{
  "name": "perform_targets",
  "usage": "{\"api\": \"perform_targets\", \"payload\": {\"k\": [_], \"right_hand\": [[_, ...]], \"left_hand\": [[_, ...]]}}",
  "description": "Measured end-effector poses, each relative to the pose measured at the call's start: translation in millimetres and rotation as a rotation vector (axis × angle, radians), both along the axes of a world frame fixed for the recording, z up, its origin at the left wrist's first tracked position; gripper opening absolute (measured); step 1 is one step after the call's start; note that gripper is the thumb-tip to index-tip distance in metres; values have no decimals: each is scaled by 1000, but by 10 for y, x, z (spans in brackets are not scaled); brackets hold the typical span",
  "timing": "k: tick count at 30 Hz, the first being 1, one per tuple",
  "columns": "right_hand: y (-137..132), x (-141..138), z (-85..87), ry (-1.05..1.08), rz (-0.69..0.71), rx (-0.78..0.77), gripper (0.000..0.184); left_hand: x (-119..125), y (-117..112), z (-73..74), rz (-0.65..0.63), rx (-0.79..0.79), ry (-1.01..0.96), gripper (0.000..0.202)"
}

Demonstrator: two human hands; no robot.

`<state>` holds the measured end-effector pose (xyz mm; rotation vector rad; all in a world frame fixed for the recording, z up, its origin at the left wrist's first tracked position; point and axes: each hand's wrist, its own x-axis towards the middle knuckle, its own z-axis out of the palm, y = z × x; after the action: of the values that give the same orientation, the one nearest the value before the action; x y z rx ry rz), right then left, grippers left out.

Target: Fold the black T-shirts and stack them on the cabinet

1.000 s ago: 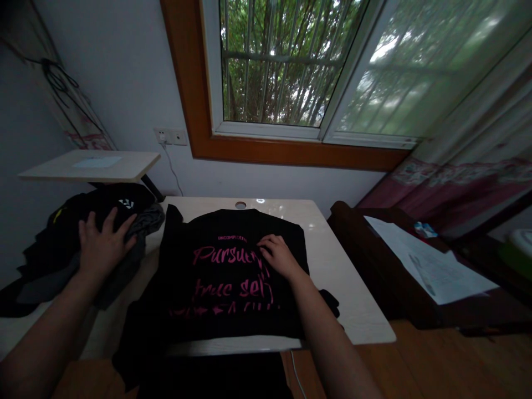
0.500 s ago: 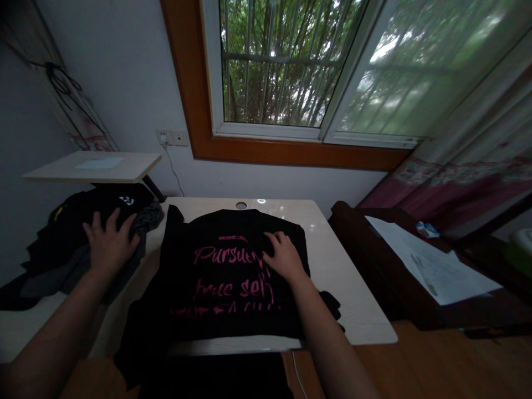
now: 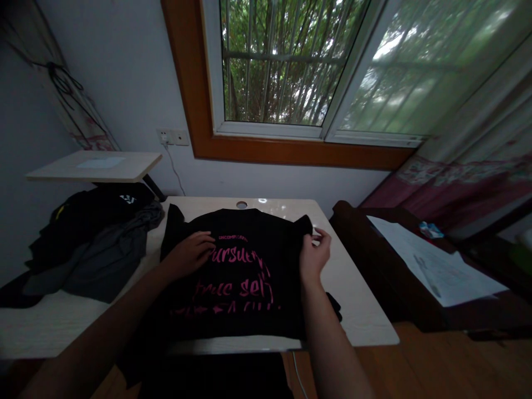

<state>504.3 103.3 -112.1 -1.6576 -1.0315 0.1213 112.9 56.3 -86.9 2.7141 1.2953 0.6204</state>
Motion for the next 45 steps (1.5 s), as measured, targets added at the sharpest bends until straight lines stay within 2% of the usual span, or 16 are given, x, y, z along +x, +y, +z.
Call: {"api": "perform_targets", "payload": {"k": [3,5,10,14,18,22,27,31,35,39,45], "right_hand": [[43,261,-62,151,-213,50,36],[73,372,-107,193,-262,51,33],[88,353,-126,102,-246,97,30],[20,235,-42,-24,-248,180,23],[-71,143,45,-100,-198,200,20],[-121,59,85,-233,-48,188,22],[-112,-35,94,-394,279,178,21],[-60,-86,43,-466,533,77,21],[22,-105,-93,-554,730,-63,20],[76,-97,-205,-640,793,-151,18],[100,-70,-238,-687,805,-182,18]], "left_hand": [[174,-31,-158,-31,-15,2,30],[191,-45,-270,-14,-27,-11,34],[18,-7,-431,39,-67,-82,34],[-140,52,-467,173,-78,-127,31],[-202,76,-489,274,-58,-135,33],[-199,67,-488,284,-55,-135,33],[-202,64,-495,286,-48,-128,33],[-209,76,-523,283,-31,-114,32],[-212,80,-542,283,-6,-110,31],[-217,71,-548,278,9,-118,32],[-222,72,-551,276,8,-123,31]]}}
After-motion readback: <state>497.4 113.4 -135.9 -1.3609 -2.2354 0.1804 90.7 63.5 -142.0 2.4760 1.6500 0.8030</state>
